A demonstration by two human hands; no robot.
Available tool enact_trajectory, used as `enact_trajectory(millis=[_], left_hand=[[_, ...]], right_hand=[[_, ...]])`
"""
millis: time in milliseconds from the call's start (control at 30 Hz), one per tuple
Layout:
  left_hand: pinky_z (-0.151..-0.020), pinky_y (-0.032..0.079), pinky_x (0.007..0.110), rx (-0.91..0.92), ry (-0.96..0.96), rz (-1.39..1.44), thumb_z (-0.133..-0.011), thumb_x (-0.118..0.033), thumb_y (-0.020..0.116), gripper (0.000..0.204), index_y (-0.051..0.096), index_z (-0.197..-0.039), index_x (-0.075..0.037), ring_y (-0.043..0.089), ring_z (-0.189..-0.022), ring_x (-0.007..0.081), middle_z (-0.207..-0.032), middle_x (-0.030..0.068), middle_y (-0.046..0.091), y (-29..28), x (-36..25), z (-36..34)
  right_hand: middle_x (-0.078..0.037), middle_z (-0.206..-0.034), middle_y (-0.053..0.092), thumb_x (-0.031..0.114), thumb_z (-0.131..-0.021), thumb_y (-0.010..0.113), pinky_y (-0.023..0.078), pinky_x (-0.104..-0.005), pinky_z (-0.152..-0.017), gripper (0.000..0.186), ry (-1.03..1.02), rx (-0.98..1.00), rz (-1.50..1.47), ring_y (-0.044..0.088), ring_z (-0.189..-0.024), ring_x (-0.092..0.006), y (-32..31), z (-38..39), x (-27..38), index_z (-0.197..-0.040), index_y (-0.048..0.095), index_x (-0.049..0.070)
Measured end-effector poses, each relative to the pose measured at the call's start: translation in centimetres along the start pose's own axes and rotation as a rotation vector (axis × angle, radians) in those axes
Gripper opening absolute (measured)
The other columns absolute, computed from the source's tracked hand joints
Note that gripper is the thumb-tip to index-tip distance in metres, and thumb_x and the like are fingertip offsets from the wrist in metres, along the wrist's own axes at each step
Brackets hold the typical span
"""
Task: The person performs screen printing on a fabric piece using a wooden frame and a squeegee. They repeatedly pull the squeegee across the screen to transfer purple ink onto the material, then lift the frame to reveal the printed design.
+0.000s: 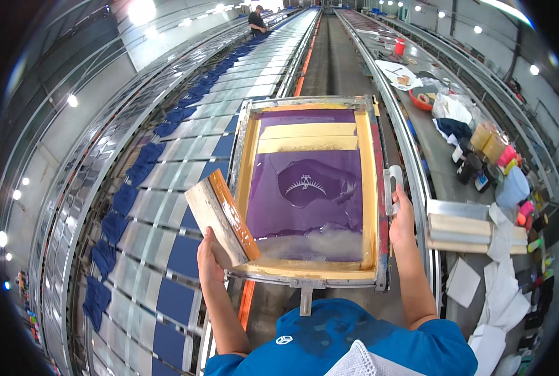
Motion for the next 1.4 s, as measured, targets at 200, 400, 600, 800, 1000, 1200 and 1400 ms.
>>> enact_trajectory(millis=[200, 400, 600, 800, 1000, 1200, 1400], left_hand=[[-0.096, 0.051, 0.036, 0.173, -0.076, -0.033, -0.099, -0.039, 0.062, 0.053, 0.057, -0.13, 0.005, 0.064, -0.113, 0.0233, -0.126, 0.014, 0.064, 9.5, 0.4, -14.0], [-0.094, 0.052, 0.035, 0.332, -0.155, -0.057, -0.1, -0.033, 0.062, 0.046, 0.06, -0.126, 0.004, 0.065, -0.11, 0.0203, -0.123, 0.0124, 0.066, 20.6, 3.0, -26.6], [-0.092, 0.052, 0.034, 0.269, -0.142, -0.142, -0.098, -0.034, 0.066, 0.046, 0.061, -0.125, 0.004, 0.065, -0.109, 0.0212, -0.121, 0.0131, 0.067, 30.0, 4.3, -37.5], [-0.092, 0.052, 0.034, 0.173, -0.046, -0.151, -0.097, -0.033, 0.067, 0.045, 0.062, -0.122, 0.003, 0.064, -0.106, 0.0204, -0.118, 0.0116, 0.066, 31.5, 3.6, -46.0], [-0.097, 0.051, 0.036, 0.078, -0.044, -0.047, -0.099, -0.038, 0.063, 0.053, 0.056, -0.13, 0.004, 0.064, -0.112, 0.0219, -0.127, 0.0121, 0.063, 32.5, 5.0, -53.2], [-0.103, 0.047, 0.039, 0.106, -0.035, -0.044, -0.098, -0.045, 0.062, 0.067, 0.047, -0.141, 0.006, 0.058, -0.123, 0.0265, -0.136, 0.0151, 0.058, 39.9, 7.1, -66.7], [-0.101, 0.048, 0.037, 0.304, -0.128, -0.097, -0.098, -0.045, 0.063, 0.069, 0.046, -0.139, 0.008, 0.06, -0.12, 0.0262, -0.133, 0.0167, 0.059, 50.7, 7.0, -77.4]], right_hand=[[0.005, -0.076, 0.046, 0.032, -0.098, 0.064, 0.038, -0.0258, -0.073, 0.034, -0.097, -0.181, -0.09, 0.048, -0.075, -0.009, 0.2, -7.7, 0.7, -0.074, 0.046, 0.016], [0.004, -0.078, 0.053, 0.037, -0.099, 0.063, 0.042, -0.0275, -0.075, 0.038, -0.152, -0.343, -0.173, 0.053, -0.076, -0.0104, -0.3, -14.2, 2.3, -0.074, 0.041, 0.019], [0.004, -0.08, 0.049, 0.035, -0.097, 0.066, 0.037, -0.0276, -0.08, 0.033, -0.206, -0.424, -0.156, 0.048, -0.08, -0.0112, 1.2, -27.3, 1.9, -0.077, 0.048, 0.016], [0.005, -0.076, 0.054, 0.038, -0.097, 0.066, 0.041, -0.0262, -0.072, 0.038, -0.121, -0.271, -0.168, 0.053, -0.074, -0.0088, 5.7, -40.5, -0.6, -0.073, 0.045, 0.019], [0.006, -0.075, 0.044, 0.034, -0.098, 0.065, 0.034, -0.0253, -0.069, 0.038, -0.081, -0.178, -0.098, 0.042, -0.072, -0.0075, 12.0, -51.0, -2.6, -0.071, 0.045, 0.016], [0.006, -0.075, 0.043, 0.033, -0.099, 0.063, 0.035, -0.0253, -0.071, 0.036, -0.122, -0.19, -0.005, 0.042, -0.072, -0.0073, 15.7, -64.2, -1.9, -0.073, 0.046, 0.016], [0.005, -0.076, 0.041, 0.034, -0.099, 0.063, 0.033, -0.0268, -0.07, 0.036, -0.216, -0.269, -0.091, 0.038, -0.072, -0.0082, 16.2, -73.0, -0.2, -0.074, 0.046, 0.015]])
Point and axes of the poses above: each hand's wrist, its own z-axis away from the middle knuckle, its own y-axis out of the palm, x = y × z, the point moved 5 cm from there along -z, towards the middle knuckle
